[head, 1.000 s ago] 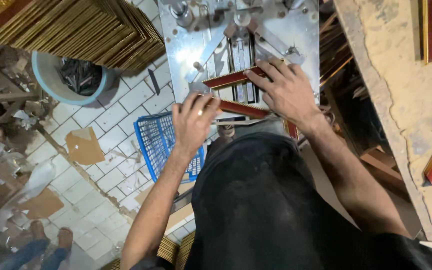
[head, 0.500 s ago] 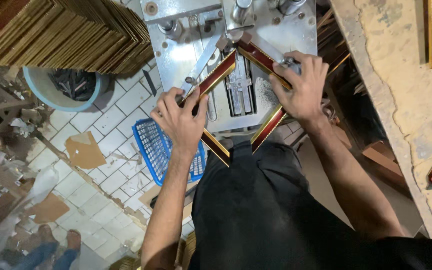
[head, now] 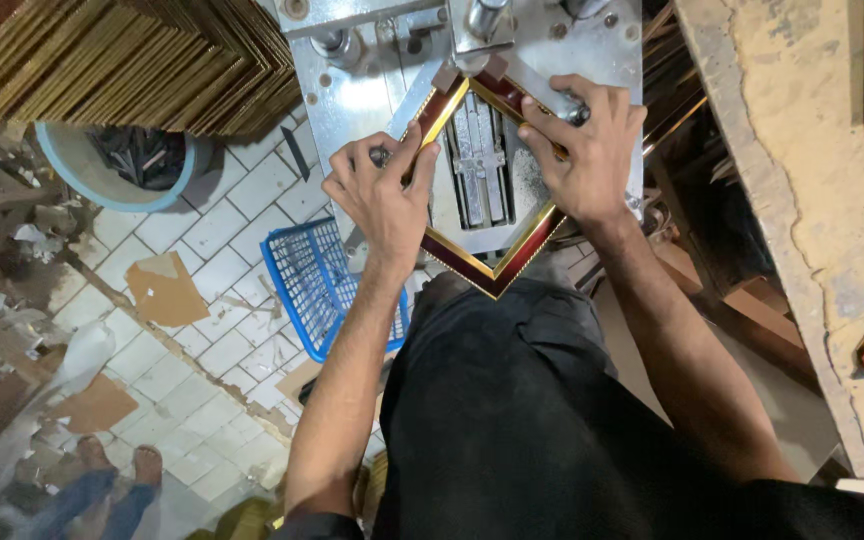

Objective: The person assembles picture frames at a manual V-nail joining machine. They place mitered frame corners into the machine jig, operate the lever to press V-nails into the joints, then set completed frames on the workbench and stack finished frames.

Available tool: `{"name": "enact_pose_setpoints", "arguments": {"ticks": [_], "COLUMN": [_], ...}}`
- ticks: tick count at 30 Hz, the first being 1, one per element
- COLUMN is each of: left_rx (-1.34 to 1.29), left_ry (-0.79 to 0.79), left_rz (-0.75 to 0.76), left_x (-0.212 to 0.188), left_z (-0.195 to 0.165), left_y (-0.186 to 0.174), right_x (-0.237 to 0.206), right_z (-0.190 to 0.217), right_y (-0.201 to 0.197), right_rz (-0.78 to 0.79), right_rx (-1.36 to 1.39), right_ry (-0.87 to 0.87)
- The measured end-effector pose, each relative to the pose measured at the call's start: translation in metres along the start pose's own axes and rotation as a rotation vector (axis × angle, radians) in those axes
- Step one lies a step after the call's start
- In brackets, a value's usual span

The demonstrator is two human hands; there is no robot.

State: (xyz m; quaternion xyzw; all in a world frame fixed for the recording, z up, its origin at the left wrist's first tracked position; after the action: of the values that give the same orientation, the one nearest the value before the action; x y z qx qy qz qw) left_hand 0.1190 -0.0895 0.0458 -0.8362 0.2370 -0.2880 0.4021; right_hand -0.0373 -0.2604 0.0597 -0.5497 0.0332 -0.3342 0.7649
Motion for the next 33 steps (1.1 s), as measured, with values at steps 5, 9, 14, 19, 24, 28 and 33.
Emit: {"name": "enact_pose_setpoints", "arguments": {"ticks": [5,9,14,19,24,28,33], "left_rx": [0.04,-0.016,-0.379,-1.049,-0.96,-0.922,-0.263], "left_ry": [0.013,0.026,-0.483,-1.04,-0.937,-0.497,-0.09], "left_rz": [0.019,-0.061,-0.225,0.517,0.276,-0.059,0.186], "left_x": [0.002,-0.011,-0.109,-0.219,-0.178,-0.051,0.017], "left_z": [0.008,0.006,0.016,0.013,0.05,0.031,-0.026], "left_y": [0.016,0.005,-0.039,0.013,-0.03,-0.047,-0.002], "right_x": [0.002,0.001,-0.017,-0.018,-0.01,-0.046,-0.109], "right_z": [-0.006,-0.001,0.048,0.097,0.072,0.004,0.008], "right_y": [-0.001,0.001,0.003,0.009,-0.006,-0.03,-0.021], "right_rz": [0.017,-0.028,0.019,0.205,0.205,0.082,0.251], "right_rx": [0.003,-0.093,-0.519,-0.302,-0.115,0.133,0.126], "right_ry": [-0.01,0.001,-0.08,-0.296,-0.363,0.19,0.359]}}
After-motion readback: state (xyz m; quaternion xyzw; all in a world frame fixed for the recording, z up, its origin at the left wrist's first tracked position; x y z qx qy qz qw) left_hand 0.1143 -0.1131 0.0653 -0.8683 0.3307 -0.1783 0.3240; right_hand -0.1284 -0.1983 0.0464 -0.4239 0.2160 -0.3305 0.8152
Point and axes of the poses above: each hand's wrist, its own x-axis towards the middle knuckle, its own y-axis out of the palm, z = x × y, the point moved 8 cm from there along x, towards the middle knuckle, and after that the axes turned 2 degrees about y, right-handed, at the moved point
